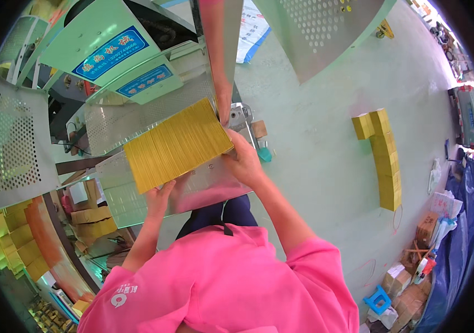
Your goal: Stacking yellow paper, adding a white cover sheet, and using an automatic strapping machine to bundle stacks with a ribbon.
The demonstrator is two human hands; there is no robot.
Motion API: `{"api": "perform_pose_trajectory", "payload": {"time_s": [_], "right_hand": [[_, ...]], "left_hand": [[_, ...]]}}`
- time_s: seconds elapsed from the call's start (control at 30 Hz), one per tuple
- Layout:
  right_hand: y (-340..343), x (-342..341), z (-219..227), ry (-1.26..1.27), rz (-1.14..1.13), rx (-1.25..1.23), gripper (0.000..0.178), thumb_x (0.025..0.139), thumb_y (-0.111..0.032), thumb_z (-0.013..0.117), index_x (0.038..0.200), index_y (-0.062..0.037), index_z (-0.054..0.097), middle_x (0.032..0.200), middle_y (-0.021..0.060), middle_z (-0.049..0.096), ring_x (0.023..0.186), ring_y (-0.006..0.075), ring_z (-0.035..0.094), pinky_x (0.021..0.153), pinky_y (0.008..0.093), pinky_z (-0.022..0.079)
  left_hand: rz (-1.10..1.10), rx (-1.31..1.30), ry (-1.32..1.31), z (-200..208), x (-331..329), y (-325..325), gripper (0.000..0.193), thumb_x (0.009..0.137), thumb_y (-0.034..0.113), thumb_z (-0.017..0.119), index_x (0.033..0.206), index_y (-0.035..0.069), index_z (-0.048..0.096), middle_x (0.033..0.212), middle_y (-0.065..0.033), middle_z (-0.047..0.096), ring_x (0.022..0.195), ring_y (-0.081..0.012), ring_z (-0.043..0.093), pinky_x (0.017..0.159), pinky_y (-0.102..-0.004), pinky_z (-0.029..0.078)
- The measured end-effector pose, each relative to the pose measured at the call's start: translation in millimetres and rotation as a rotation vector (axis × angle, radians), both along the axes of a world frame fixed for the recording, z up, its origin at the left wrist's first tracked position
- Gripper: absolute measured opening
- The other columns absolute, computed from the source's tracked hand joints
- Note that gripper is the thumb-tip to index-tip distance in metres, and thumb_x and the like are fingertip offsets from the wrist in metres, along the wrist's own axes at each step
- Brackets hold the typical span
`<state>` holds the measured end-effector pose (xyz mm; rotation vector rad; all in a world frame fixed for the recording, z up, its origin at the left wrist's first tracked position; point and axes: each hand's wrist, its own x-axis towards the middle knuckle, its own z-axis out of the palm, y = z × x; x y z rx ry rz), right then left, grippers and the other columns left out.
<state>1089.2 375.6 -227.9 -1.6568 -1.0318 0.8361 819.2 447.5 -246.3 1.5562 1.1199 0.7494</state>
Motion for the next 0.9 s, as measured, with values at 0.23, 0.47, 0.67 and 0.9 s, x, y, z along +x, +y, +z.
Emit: {"api": "perform_pose_trajectory", "payload": {"time_s": [0.23,0.47,0.67,0.9], "right_hand": [[3.4,-31.0,50.5,-0.264,0.165,0.031,0.057,0.074,-0.013,0.069,0.128,-0.0041,0.053,0.117,0.0193,0.06,0.1,0.0357,0.061,0.087,0.04,0.05],[10.8,-51.7,32.2,-0.109,0.242,-0.235,0.046,0.08,-0.028,0.068,0.117,-0.0017,0.061,0.103,0.017,0.063,0.083,0.0306,0.064,0.077,0.0401,0.051],[3.3,-45.9,6.6,0.338,0.044,-0.184,0.042,0.087,-0.031,0.065,0.116,-0.001,0.063,0.103,0.0118,0.063,0.085,0.0188,0.063,0.077,0.0319,0.05],[-0.7,-54.7,-19.3,0.501,-0.058,-0.201,0.036,0.095,-0.026,0.057,0.121,-0.0006,0.061,0.107,0.0055,0.063,0.1,0.0117,0.055,0.082,0.0269,0.047]], "left_hand": [[0.213,-0.084,-0.088,38.0,-37.7,7.9,0.031,0.082,0.011,0.073,0.11,0.0,0.063,0.099,-0.0058,0.067,0.091,-0.0134,0.062,0.077,-0.0286,0.05],[0.103,-0.518,0.547,73.4,-67.2,29.7,0.039,0.092,0.026,0.063,0.117,-0.003,0.058,0.108,-0.0079,0.065,0.095,-0.0143,0.061,0.077,-0.0289,0.05],[0.102,-0.511,0.265,57.1,-77.7,27.3,0.047,0.095,0.034,0.059,0.124,-0.002,0.055,0.114,-0.0082,0.063,0.103,-0.0164,0.058,0.089,-0.0296,0.045],[0.098,-0.487,0.265,62.7,-72.0,28.2,0.054,0.096,0.034,0.059,0.134,-0.003,0.046,0.127,-0.0094,0.056,0.115,-0.0176,0.052,0.098,-0.0306,0.04]]}}
